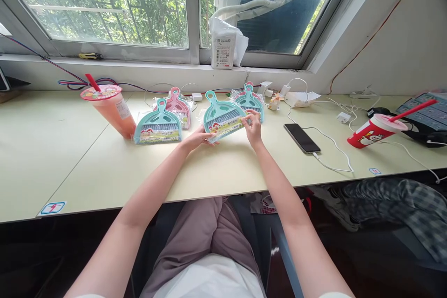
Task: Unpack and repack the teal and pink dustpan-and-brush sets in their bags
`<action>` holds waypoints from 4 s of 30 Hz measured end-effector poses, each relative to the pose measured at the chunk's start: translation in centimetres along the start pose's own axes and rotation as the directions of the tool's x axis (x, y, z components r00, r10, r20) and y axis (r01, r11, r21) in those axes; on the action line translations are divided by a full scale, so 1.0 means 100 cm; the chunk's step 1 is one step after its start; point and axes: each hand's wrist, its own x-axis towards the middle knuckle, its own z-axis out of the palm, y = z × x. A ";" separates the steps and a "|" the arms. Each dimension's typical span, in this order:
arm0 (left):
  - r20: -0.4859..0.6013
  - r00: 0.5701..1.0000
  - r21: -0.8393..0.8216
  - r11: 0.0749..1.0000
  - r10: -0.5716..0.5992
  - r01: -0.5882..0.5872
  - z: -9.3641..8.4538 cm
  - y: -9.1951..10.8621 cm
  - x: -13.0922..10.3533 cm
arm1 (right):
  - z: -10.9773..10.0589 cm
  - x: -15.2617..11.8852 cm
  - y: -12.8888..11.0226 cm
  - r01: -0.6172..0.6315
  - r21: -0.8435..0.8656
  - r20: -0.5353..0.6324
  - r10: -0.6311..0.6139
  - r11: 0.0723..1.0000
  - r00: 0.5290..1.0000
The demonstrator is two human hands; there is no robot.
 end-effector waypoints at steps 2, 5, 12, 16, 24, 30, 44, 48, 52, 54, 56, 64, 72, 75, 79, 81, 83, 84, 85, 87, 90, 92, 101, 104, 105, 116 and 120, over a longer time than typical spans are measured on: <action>0.020 1.000 0.034 0.999 0.024 -0.025 -0.001 0.001 -0.002 | 0.001 -0.001 0.001 -0.038 0.063 0.005 0.038 0.997 0.999; 0.021 1.000 0.056 0.998 0.017 -0.018 -0.001 0.002 -0.003 | 0.000 -0.001 0.006 -0.225 0.227 0.131 0.199 0.947 0.971; -0.044 0.999 -0.106 0.994 0.019 -0.024 0.009 0.009 0.001 | 0.000 0.001 0.016 -0.509 0.433 0.246 0.446 0.744 0.861; -0.081 0.990 -0.001 0.993 0.118 -0.118 0.014 0.010 -0.001 | 0.002 -0.001 0.014 -0.492 0.415 0.188 0.457 0.766 0.870; -0.379 0.922 0.032 0.997 0.075 -0.068 0.014 -0.002 0.007 | 0.007 -0.001 0.004 -0.497 0.371 0.273 0.420 0.784 0.866; -0.402 0.908 0.087 0.992 0.120 -0.093 0.008 -0.006 0.011 | 0.007 -0.002 0.007 -0.467 0.308 0.332 0.367 0.829 0.869; -0.425 0.859 0.755 0.635 0.285 0.163 0.040 -0.010 0.042 | -0.037 0.016 0.050 -0.469 0.049 0.119 0.462 0.882 0.879; -0.398 0.875 0.816 0.542 0.275 0.200 0.052 -0.010 0.079 | -0.050 0.016 0.064 -0.522 -0.109 -0.064 0.518 0.846 0.853; -0.369 0.875 0.820 0.553 0.313 0.148 0.065 -0.014 0.115 | -0.057 0.015 0.072 -0.545 -0.190 -0.210 0.508 0.817 0.835; -0.368 0.857 0.818 0.565 0.361 0.113 0.069 -0.016 0.129 | -0.057 0.015 0.076 -0.533 -0.228 -0.287 0.467 0.815 0.836; -0.397 0.829 0.807 0.581 0.395 0.110 0.070 -0.018 0.139 | -0.054 0.017 0.081 -0.499 -0.283 -0.334 0.403 0.819 0.852; -0.544 0.719 0.757 0.622 0.432 0.199 0.058 -0.021 0.163 | -0.036 0.039 0.097 -0.416 -0.419 -0.305 0.306 0.807 0.902; -0.566 0.754 0.674 0.714 0.333 0.191 0.049 -0.025 0.182 | -0.028 0.048 0.110 -0.411 -0.368 -0.254 0.335 0.834 0.907; -0.547 0.776 0.679 0.709 0.315 0.190 0.049 -0.025 0.187 | -0.025 0.052 0.114 -0.459 -0.382 -0.196 0.415 0.802 0.888; -0.557 0.776 0.679 0.701 0.297 0.218 0.051 -0.022 0.187 | -0.024 0.056 0.114 -0.465 -0.453 -0.146 0.451 0.760 0.880; -0.550 0.782 0.673 0.710 0.294 0.207 0.052 -0.021 0.184 | -0.025 0.057 0.113 -0.467 -0.463 -0.136 0.460 0.753 0.877; -0.537 0.792 0.668 0.719 0.290 0.190 0.053 -0.021 0.181 | -0.026 0.056 0.113 -0.468 -0.463 -0.130 0.464 0.753 0.876; -0.532 0.797 0.667 0.721 0.286 0.187 0.053 -0.021 0.179 | -0.026 0.056 0.112 -0.467 -0.463 -0.128 0.465 0.753 0.876; -0.528 0.801 0.667 0.721 0.282 0.186 0.053 -0.021 0.178 | -0.027 0.055 0.112 -0.467 -0.462 -0.126 0.465 0.754 0.876; -0.526 0.803 0.669 0.719 0.280 0.188 0.053 -0.022 0.176 | -0.026 0.053 0.111 -0.462 -0.458 -0.119 0.463 0.759 0.878; -0.525 0.799 0.676 0.714 0.293 0.182 0.052 -0.023 0.177 | -0.025 0.051 0.108 -0.457 -0.453 -0.110 0.460 0.765 0.881; -0.524 0.797 0.679 0.712 0.300 0.179 0.052 -0.024 0.177 | -0.024 0.050 0.106 -0.458 -0.455 -0.113 0.461 0.764 0.880; -0.520 0.798 0.684 0.708 0.303 0.177 0.051 -0.026 0.178 | -0.025 0.048 0.103 -0.443 -0.479 -0.099 0.455 0.758 0.885; -0.521 0.797 0.684 0.707 0.305 0.177 0.051 -0.026 0.179 | -0.025 0.048 0.104 -0.438 -0.483 -0.097 0.451 0.758 0.887; -0.520 0.798 0.685 0.707 0.305 0.176 0.052 -0.026 0.179 | -0.025 0.048 0.105 -0.438 -0.484 -0.098 0.450 0.758 0.888; -0.523 0.796 0.683 0.708 0.304 0.179 0.053 -0.024 0.178 | -0.026 0.046 0.108 -0.425 -0.488 -0.094 0.438 0.762 0.894; -0.531 0.792 0.677 0.713 0.302 0.182 0.054 -0.023 0.178 | -0.026 0.047 0.109 -0.433 -0.479 -0.100 0.443 0.763 0.891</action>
